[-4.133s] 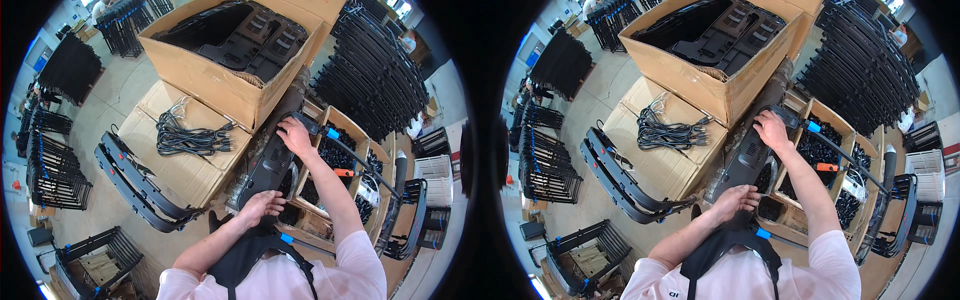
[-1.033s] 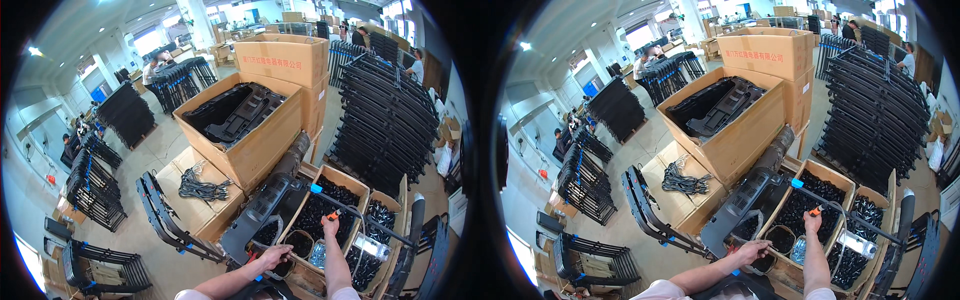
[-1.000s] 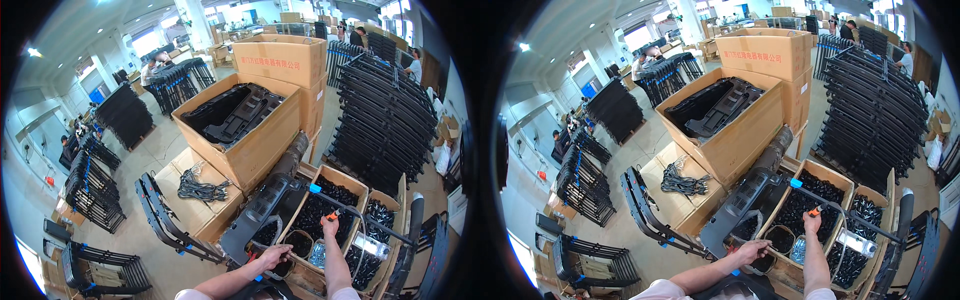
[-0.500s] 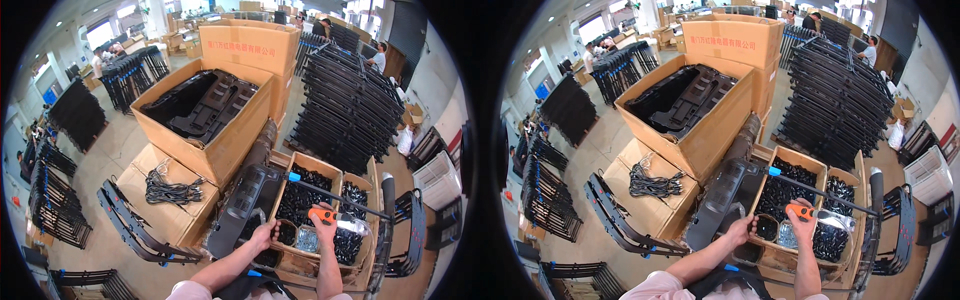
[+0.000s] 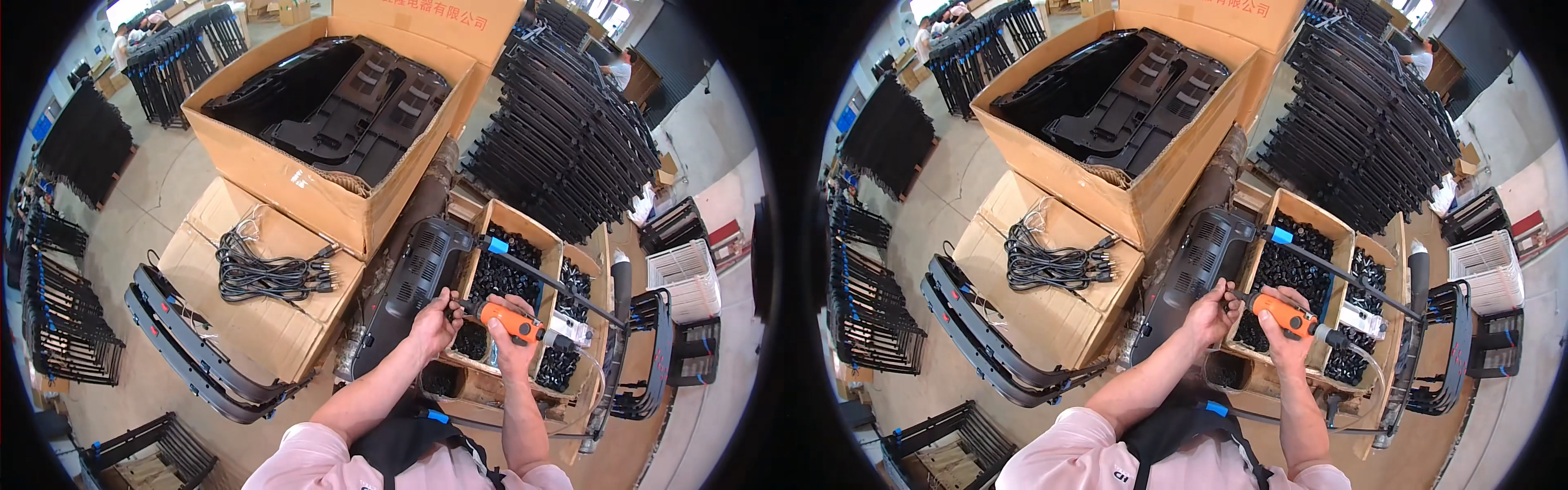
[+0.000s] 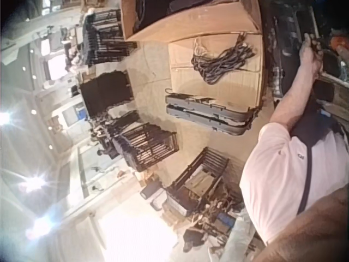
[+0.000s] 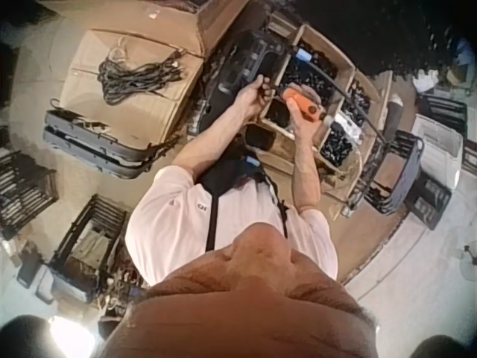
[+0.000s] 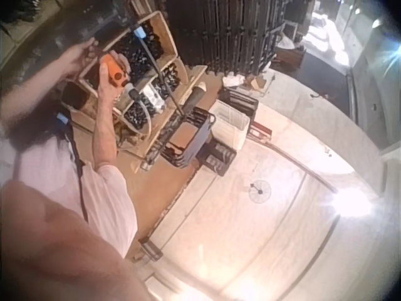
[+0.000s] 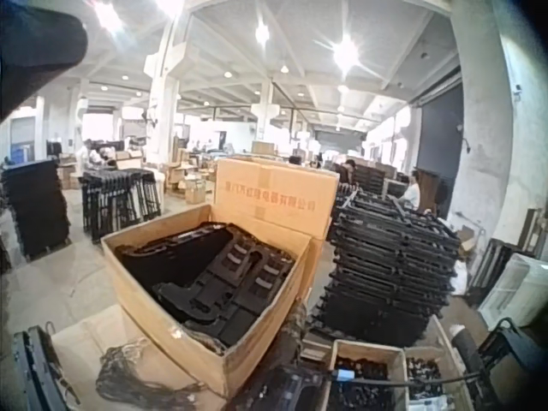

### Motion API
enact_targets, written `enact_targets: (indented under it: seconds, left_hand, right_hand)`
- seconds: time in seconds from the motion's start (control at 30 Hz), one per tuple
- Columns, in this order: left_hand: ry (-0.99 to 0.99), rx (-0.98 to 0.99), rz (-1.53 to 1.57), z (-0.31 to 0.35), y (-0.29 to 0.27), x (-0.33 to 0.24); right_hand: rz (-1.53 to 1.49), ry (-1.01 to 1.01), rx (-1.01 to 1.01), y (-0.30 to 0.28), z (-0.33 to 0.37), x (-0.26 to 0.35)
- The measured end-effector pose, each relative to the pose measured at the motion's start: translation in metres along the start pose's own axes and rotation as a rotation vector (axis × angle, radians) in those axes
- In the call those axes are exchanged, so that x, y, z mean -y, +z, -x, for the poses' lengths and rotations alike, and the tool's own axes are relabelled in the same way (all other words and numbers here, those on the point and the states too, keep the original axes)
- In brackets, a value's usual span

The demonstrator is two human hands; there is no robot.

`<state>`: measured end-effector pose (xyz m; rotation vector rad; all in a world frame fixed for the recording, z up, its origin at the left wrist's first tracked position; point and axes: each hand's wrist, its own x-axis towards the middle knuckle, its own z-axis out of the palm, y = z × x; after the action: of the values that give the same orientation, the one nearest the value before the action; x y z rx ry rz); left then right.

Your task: The person assembles a black electronic device on a workbench in a warehouse. They attach a metal frame, insert and tighten screws using a power screwdriver, and connect a power cord. The person handles multiple components including the device body, frame, screws, and cord throughout the process.

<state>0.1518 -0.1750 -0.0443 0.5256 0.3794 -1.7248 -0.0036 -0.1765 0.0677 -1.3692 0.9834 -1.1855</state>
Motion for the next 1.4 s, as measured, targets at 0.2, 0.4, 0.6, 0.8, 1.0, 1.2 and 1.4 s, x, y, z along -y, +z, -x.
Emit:
enact_targets:
  seconds: [0.2, 0.4, 0.6, 0.8, 1.0, 1.2, 1.4]
  left_hand:
    - [0.000, 0.046, 0.092, 0.002, -0.001, -0.026]
    - [-0.009, 0.092, 0.070, 0.006, -0.003, -0.046]
    - [-0.039, 0.160, 0.124, 0.003, -0.013, -0.057]
    - [0.035, 0.213, 0.208, 0.009, -0.002, -0.055]
    - [-0.007, 0.055, -0.088, 0.020, -0.010, -0.044]
    - [-0.018, 0.117, -0.244, 0.021, -0.024, -0.043]
    - [0.058, 0.031, -0.225, 0.026, -0.019, -0.055]
  right_hand:
    - [0.019, 0.014, -0.011, 0.030, -0.009, 0.006]
    - [0.065, 0.040, -0.032, 0.049, -0.018, 0.008]
    - [0.052, 0.061, -0.025, 0.062, -0.027, 0.008]
    - [0.095, 0.078, -0.059, 0.081, -0.045, 0.007]
    - [0.125, 0.022, 0.021, 0.104, -0.093, -0.013]
    - [0.181, 0.030, 0.092, 0.125, -0.116, -0.023]
    - [0.209, 0.017, 0.141, 0.131, -0.128, -0.037]
